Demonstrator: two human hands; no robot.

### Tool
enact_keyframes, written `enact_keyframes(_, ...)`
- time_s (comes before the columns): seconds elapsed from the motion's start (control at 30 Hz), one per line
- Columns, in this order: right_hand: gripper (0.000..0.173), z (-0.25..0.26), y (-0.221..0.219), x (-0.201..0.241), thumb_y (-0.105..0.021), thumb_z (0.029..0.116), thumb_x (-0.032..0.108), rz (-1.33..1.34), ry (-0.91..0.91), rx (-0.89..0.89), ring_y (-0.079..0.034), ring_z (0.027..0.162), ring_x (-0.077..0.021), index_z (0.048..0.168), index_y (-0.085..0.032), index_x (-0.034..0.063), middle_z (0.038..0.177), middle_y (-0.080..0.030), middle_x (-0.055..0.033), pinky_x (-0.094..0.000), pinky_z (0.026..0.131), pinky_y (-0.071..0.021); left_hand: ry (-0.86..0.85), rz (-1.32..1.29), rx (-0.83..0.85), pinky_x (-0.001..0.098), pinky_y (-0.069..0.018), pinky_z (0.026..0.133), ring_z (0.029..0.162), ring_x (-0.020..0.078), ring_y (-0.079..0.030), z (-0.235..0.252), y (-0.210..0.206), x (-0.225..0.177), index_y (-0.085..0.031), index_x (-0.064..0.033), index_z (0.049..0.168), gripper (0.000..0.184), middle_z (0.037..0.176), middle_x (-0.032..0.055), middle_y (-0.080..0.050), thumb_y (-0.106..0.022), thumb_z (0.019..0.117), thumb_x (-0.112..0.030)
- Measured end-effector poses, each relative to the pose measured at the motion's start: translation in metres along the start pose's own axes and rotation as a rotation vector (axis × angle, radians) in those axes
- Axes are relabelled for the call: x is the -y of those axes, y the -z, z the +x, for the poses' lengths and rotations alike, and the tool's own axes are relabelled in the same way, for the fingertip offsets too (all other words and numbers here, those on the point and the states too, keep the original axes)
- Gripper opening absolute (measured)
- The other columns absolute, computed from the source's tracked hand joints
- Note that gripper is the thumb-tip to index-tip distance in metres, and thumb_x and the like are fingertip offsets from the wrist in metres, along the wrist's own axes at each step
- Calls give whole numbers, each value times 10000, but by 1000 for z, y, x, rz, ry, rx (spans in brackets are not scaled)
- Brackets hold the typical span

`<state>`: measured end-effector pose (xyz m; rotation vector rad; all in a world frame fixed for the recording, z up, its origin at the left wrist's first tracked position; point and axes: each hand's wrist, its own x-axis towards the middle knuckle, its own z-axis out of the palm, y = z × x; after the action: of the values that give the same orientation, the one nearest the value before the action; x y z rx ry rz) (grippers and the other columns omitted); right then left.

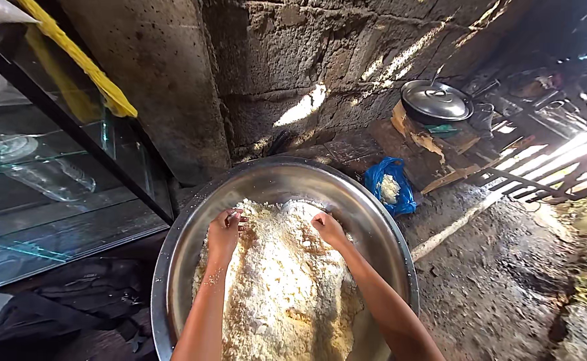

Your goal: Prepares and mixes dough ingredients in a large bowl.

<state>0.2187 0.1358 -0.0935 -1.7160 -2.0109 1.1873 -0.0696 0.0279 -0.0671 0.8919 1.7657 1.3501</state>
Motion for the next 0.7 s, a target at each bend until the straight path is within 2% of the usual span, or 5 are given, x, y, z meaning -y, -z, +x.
enact_keyframes(0.13, 142, -2, 2, 1, -370, 1075, 171, 837, -199, 4, -372, 442, -54, 1048, -496, 111, 645, -475, 26, -200, 402, -309, -2, 9, 9, 309, -619, 702, 811, 141, -736, 1, 0, 2, -648, -31, 1205, 215, 1017, 91, -734, -516, 1075, -140)
enact_keyframes(0.2, 219, -6, 7, 5, -346, 1079, 185, 978, -227, 6, -421, 459, -71, 924, -484, 119, 639, -505, 16, -209, 425, -347, -7, 5, 12, 312, -619, 702, 810, 144, -735, 1, -2, 2, -646, -25, 1209, 218, 1024, 96, -733, -511, 1074, -129)
enact_keyframes(0.33, 116, -9, 6, -11, -523, 1050, 60, 666, -13, 104, -626, 709, -118, 1130, -582, 1, 874, -639, -51, -271, 691, -557, -14, 6, 22, 317, -621, 706, 819, 154, -735, 0, -3, 3, -645, -22, 1211, 223, 1028, 103, -727, -512, 1075, -138)
enact_keyframes(0.57, 238, -9, -9, -7, -744, 921, 212, 52, 137, -1, -686, 949, -150, 1099, -733, 54, 1024, -731, -83, -372, 915, -549, 5, -8, 18, 311, -618, 686, 795, 149, -735, -2, -1, 0, -638, -16, 1207, 217, 1012, 104, -729, -505, 1078, -130)
enact_keyframes(0.7, 165, -8, -6, -5, -633, 996, 160, 333, 104, -26, -555, 699, -79, 1061, -696, 22, 853, -633, -30, -259, 664, -480, 6, -9, 15, 311, -624, 689, 797, 150, -742, 0, 0, 2, -637, -27, 1215, 224, 1016, 95, -741, -505, 1081, -147)
